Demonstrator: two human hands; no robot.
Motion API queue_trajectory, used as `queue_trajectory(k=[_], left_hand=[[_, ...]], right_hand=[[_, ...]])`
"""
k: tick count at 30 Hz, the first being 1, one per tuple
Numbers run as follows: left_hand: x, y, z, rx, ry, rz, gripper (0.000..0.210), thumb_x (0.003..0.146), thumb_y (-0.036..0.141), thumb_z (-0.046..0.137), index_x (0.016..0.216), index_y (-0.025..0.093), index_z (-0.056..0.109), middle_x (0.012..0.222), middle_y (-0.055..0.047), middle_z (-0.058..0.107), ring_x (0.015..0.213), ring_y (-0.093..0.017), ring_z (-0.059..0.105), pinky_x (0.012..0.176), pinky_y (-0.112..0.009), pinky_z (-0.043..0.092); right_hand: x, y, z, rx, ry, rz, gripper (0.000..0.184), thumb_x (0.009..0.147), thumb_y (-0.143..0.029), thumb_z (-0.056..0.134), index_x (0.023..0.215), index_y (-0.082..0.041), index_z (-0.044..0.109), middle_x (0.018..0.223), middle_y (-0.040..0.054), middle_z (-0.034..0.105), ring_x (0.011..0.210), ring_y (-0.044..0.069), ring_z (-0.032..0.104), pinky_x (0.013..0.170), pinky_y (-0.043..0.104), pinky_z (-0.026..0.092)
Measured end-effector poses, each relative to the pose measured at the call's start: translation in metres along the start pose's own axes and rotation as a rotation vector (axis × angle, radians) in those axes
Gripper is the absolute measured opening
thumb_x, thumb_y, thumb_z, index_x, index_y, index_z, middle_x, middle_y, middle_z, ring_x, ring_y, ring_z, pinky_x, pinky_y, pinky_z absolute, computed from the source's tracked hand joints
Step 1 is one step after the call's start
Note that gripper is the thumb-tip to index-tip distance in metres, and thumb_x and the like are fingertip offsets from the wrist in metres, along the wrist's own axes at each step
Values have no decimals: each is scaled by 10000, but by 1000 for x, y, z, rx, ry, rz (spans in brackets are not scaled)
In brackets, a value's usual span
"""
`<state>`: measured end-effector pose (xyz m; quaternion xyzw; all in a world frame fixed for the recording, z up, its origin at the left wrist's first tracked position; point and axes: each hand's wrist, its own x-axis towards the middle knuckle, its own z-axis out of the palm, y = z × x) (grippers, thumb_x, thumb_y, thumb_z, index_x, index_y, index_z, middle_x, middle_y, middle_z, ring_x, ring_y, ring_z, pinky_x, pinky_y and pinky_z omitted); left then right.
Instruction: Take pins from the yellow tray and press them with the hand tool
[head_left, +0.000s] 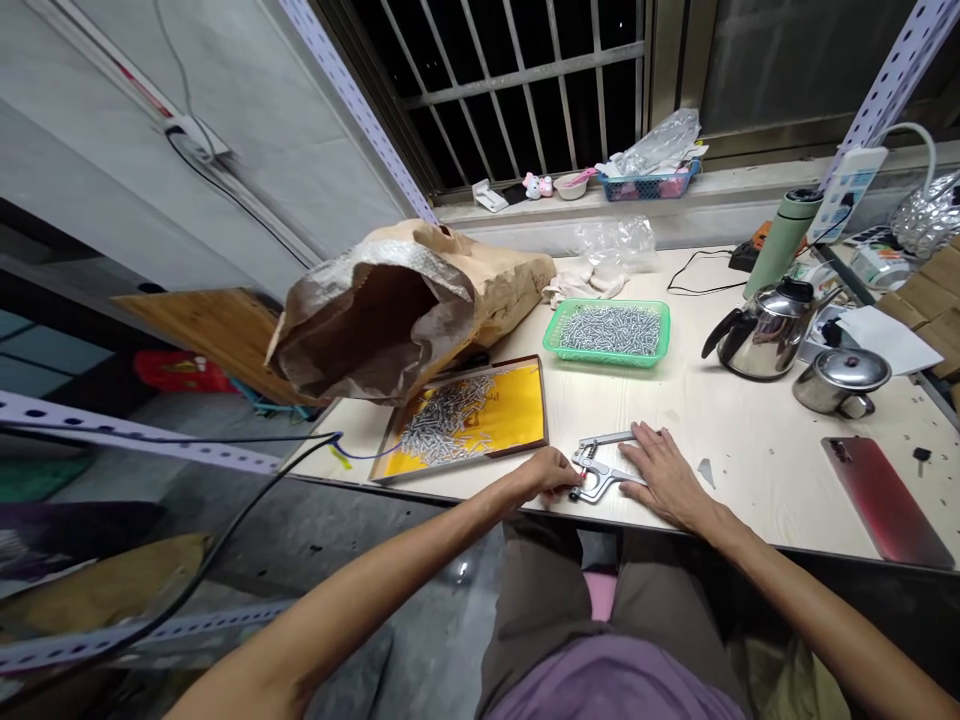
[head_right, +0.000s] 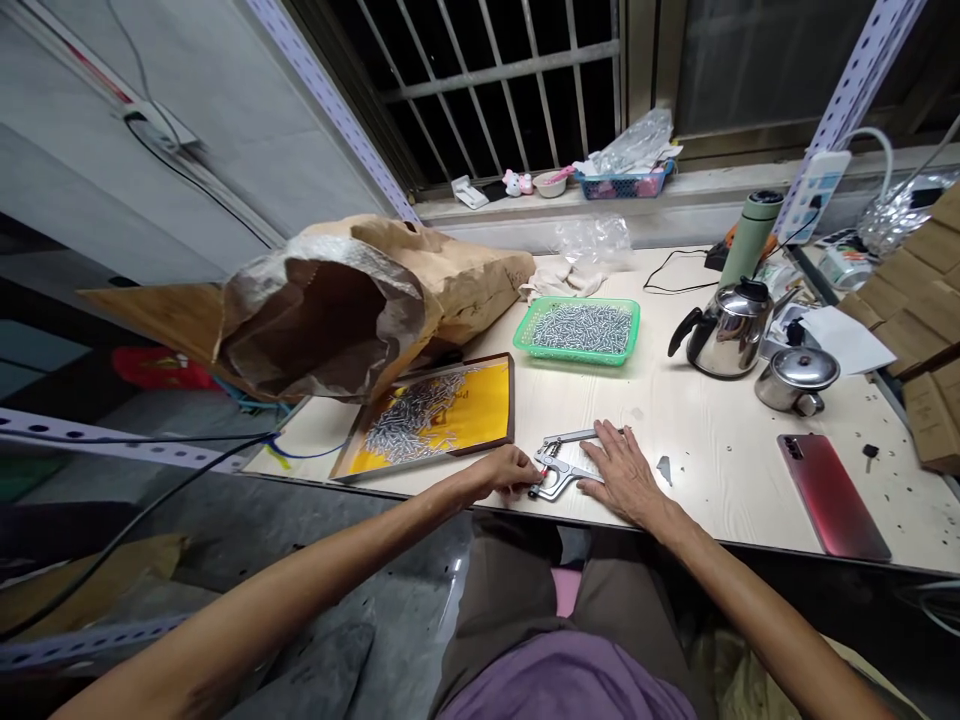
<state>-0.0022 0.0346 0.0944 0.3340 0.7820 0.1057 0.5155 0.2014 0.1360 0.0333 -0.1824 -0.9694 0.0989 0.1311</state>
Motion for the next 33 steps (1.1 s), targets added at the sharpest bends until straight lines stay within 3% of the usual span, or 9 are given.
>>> queue_trajectory(k=[4, 11, 16, 20, 23, 26, 28, 30, 33], left_hand=[[2, -8, 3, -80, 2, -1, 442, 635, 525, 709, 521, 149, 506, 384, 65, 441, 372, -58, 388, 415, -197, 286], [-2, -7, 3, -135, -30, -16, 382, 671, 437, 706, 532, 152, 492, 378, 67, 450, 359, -56, 387, 412, -197, 295], [-6, 0, 0, -69, -16, -60, 366, 706, 450, 664, 583, 156, 483, 406, 66, 446, 375, -68, 418, 434, -195, 335], [-10, 3, 5, 13, 25, -1, 280, 795, 330, 557, 584, 165, 477, 442, 46, 458, 421, -95, 468, 488, -216, 381], [-16, 8, 8, 199, 178, 139, 185, 760, 204, 562, 587, 153, 522, 625, -23, 591, 621, -140, 586, 612, -233, 419], [-17, 13, 7, 481, 292, 296, 129, 722, 146, 561, 594, 144, 570, 769, -76, 652, 768, -178, 626, 680, -237, 429], [-15, 15, 5, 441, 194, 223, 143, 725, 173, 563, 586, 145, 578, 622, -42, 617, 656, -165, 617, 614, -231, 433], [-11, 15, 4, 227, 40, 74, 202, 726, 230, 580, 543, 152, 548, 460, 16, 517, 490, -130, 549, 520, -219, 414], [-7, 12, 7, -7, -84, -38, 288, 711, 299, 609, 486, 160, 497, 399, 46, 465, 382, -90, 445, 463, -213, 382]], right_hand=[[-1, 0, -2, -4, -25, 89, 707, 871, -538, 486, 1432, -140, 325, 1515, 190, 228, 1411, 339, 117, 1092, 538, 242], [2, 5, -12, 30, -115, 102, 810, 867, -567, 450, 1479, -104, 191, 1497, 202, 270, 1397, 327, 192, 1120, 533, 187], [9, -2, -36, 70, -249, 122, 794, 828, -510, 545, 1461, -114, 274, 1477, 206, 311, 1384, 342, 225, 1123, 531, 190], [12, -9, -49, 91, -333, 194, 797, 827, -478, 571, 1463, -104, 271, 1496, 196, 276, 1401, 330, 176, 1140, 527, 137], [12, -10, -50, 95, -308, 195, 727, 840, -444, 573, 1440, -120, 322, 1487, 193, 296, 1401, 331, 177, 1131, 541, 151], [11, -5, -46, 101, -272, 130, 547, 836, -395, 597, 1310, -145, 490, 1464, 192, 334, 1392, 346, 196, 1107, 544, 214], [10, -1, -45, 107, -266, 70, 380, 845, -357, 595, 1173, -167, 584, 1438, 178, 371, 1380, 344, 232, 1092, 545, 243], [9, 5, -46, 111, -262, 15, 252, 863, -330, 575, 1062, -184, 631, 1418, 164, 395, 1369, 341, 261, 1074, 559, 261], [5, 10, -45, 104, -221, -64, 190, 895, -310, 529, 978, -194, 654, 1409, 146, 407, 1365, 336, 265, 1047, 572, 287]])
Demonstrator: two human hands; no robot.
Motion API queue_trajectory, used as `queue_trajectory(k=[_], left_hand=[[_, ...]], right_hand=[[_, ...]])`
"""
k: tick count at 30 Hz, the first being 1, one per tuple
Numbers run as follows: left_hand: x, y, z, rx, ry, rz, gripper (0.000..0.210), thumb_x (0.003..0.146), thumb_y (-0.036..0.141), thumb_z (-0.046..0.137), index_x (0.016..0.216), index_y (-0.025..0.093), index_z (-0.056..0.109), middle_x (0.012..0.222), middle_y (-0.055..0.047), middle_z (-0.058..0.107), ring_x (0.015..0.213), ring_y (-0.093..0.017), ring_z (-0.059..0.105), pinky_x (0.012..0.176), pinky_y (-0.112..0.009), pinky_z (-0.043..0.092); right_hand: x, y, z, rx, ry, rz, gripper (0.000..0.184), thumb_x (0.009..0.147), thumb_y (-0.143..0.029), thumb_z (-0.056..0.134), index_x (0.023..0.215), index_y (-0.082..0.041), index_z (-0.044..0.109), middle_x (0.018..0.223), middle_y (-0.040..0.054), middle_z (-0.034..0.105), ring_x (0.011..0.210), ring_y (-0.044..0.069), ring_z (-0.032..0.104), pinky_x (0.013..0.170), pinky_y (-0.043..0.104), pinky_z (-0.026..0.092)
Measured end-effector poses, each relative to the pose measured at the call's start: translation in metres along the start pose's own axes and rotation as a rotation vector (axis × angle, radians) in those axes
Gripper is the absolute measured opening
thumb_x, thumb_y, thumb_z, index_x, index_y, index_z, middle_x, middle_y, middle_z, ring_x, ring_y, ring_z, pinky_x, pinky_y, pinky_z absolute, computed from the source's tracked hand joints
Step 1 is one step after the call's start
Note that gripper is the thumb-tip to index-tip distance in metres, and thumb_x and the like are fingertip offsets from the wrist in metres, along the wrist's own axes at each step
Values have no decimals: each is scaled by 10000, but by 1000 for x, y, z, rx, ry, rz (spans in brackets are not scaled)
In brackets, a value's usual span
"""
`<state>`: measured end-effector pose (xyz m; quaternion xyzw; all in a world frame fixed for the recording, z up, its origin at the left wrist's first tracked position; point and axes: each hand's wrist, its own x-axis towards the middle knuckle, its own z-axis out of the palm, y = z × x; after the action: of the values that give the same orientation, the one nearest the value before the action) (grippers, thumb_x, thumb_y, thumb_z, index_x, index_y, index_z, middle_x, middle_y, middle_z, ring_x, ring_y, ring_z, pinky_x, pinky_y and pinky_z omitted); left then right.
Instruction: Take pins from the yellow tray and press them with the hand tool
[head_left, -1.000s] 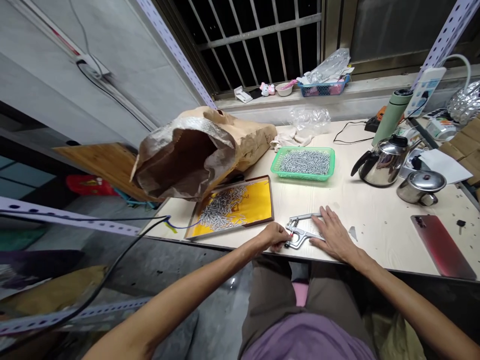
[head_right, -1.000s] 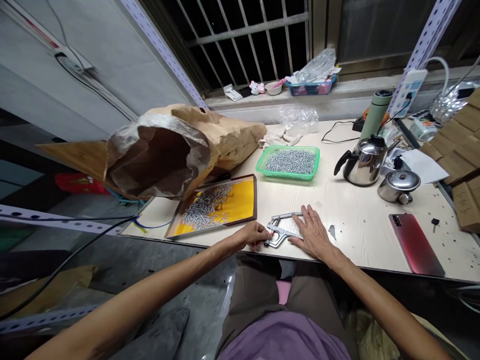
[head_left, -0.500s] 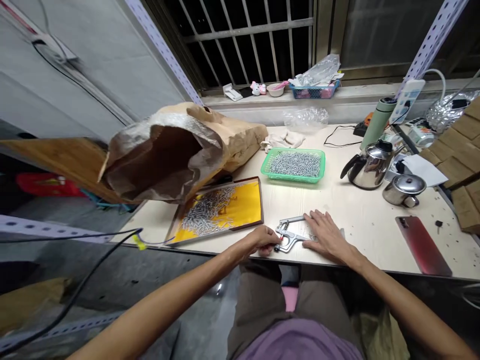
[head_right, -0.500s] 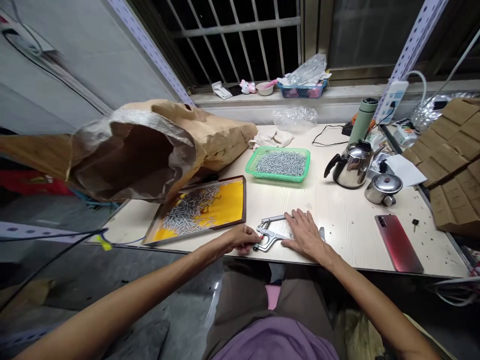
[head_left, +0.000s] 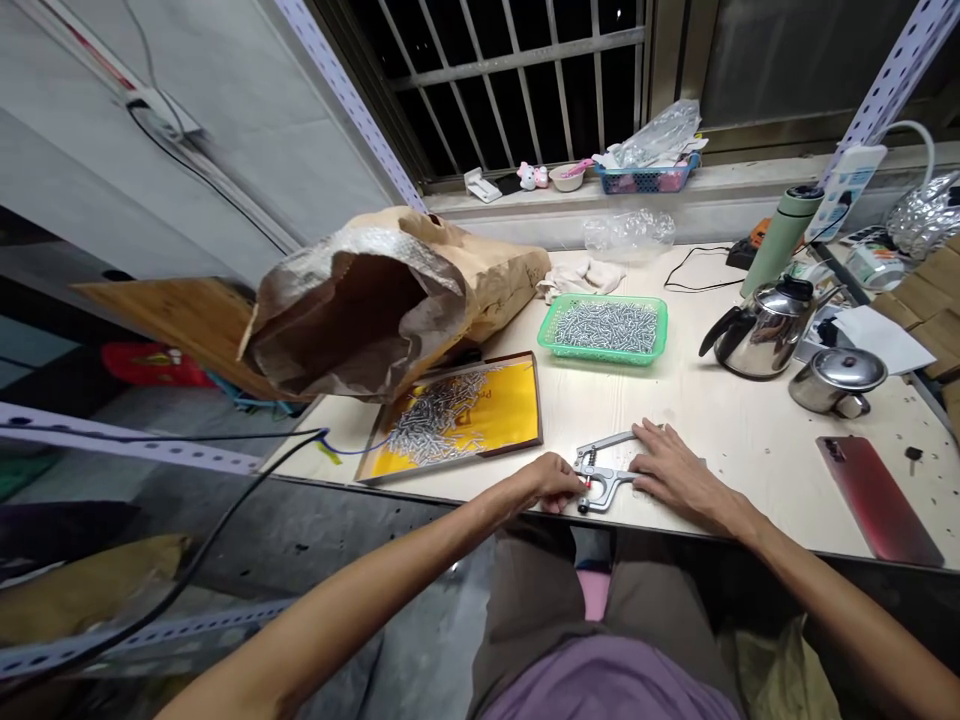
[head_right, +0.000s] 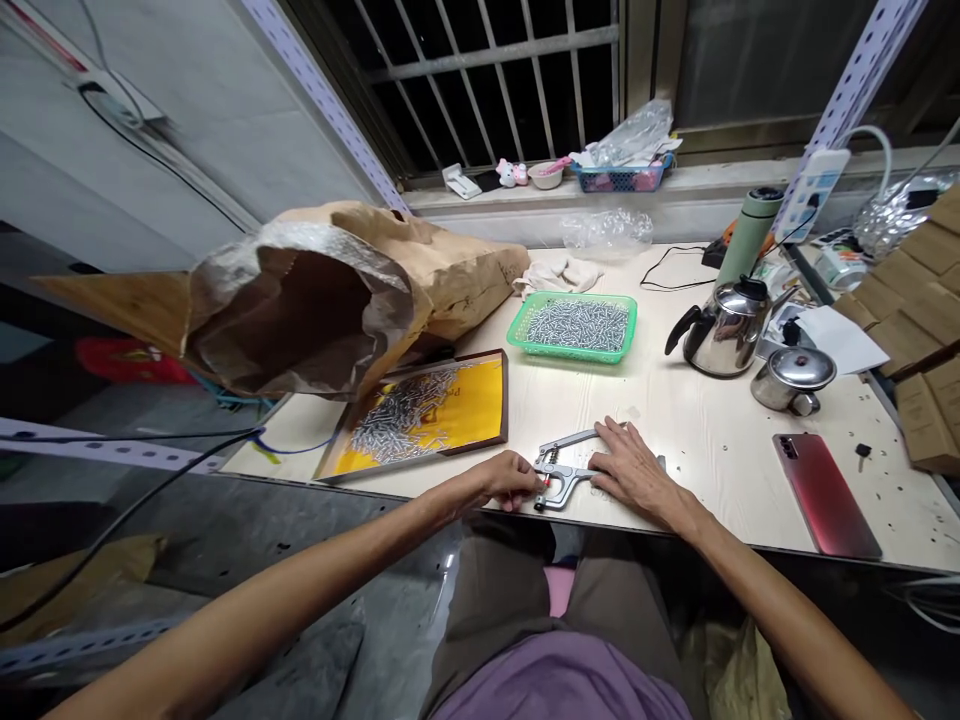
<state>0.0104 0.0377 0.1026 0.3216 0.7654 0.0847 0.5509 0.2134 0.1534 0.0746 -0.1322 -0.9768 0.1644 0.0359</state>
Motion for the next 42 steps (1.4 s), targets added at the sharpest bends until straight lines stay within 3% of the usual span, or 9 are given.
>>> queue_trajectory(k=[3, 6, 8, 11, 19, 25, 31, 36, 42], left_hand=[[0, -2, 9, 132, 103, 127, 263, 686, 250, 611, 464, 154, 507, 387, 46, 448, 407, -83, 442, 490, -206, 364], [-4, -2, 16, 323, 245, 271, 186, 652, 153, 577, 470, 149, 537, 399, 39, 443, 482, -102, 494, 529, -207, 366], [-4, -2, 17, 252, 175, 197, 153, 649, 144, 558, 496, 150, 552, 415, 36, 472, 472, -108, 506, 515, -210, 380], [0, -10, 11, 1, 29, 31, 139, 666, 190, 571, 533, 152, 563, 400, 48, 481, 397, -94, 473, 457, -204, 390], [3, -40, -1, -449, 37, 122, 278, 628, 387, 719, 663, 135, 606, 446, 54, 515, 370, -58, 453, 370, -166, 345], [-9, -35, 3, -719, -59, 243, 503, 505, 517, 811, 728, 129, 581, 616, 26, 582, 441, -42, 494, 359, -148, 341], [-15, -30, 3, -806, -32, 323, 518, 539, 531, 802, 762, 138, 547, 651, 34, 569, 469, -49, 513, 358, -146, 355], [-17, -24, -4, -837, 32, 351, 536, 526, 546, 802, 762, 144, 538, 671, 36, 567, 473, -48, 514, 345, -141, 348], [-18, -11, -4, -885, 20, 383, 575, 486, 550, 821, 782, 144, 541, 676, 31, 575, 477, -57, 528, 341, -144, 359]], right_hand=[[-3, -1, 6, -70, 94, -69, 169, 912, -274, 505, 922, -187, 650, 1362, 121, 466, 1340, 316, 304, 1046, 544, 290], [-4, -7, 14, -156, 239, -59, 168, 925, -226, 483, 864, -178, 632, 1114, 92, 614, 1164, 252, 475, 985, 434, 347], [-4, -12, 18, -214, 326, -12, 176, 925, -211, 485, 818, -176, 621, 865, 59, 630, 919, 205, 541, 836, 345, 391], [-6, -18, 21, -274, 411, 36, 178, 913, -212, 515, 764, -181, 606, 704, 28, 568, 721, 178, 476, 677, 304, 331], [-13, -16, 28, -224, 454, 169, 186, 926, -211, 493, 804, -179, 630, 734, 41, 562, 715, 183, 435, 640, 299, 283], [-19, -22, 31, -153, 466, 169, 218, 934, -251, 467, 1072, -173, 617, 882, 75, 604, 828, 216, 494, 678, 312, 361], [-29, -33, 38, -61, 560, 161, 324, 947, -259, 408, 1236, -179, 534, 1004, 100, 603, 934, 227, 533, 778, 349, 445], [-37, -37, 47, -78, 710, 163, 337, 957, -270, 391, 1260, -202, 521, 1047, 100, 603, 997, 233, 553, 828, 369, 457], [-37, -38, 51, -112, 792, 209, 322, 953, -276, 424, 1245, -195, 531, 1033, 89, 630, 988, 225, 568, 862, 386, 440]])
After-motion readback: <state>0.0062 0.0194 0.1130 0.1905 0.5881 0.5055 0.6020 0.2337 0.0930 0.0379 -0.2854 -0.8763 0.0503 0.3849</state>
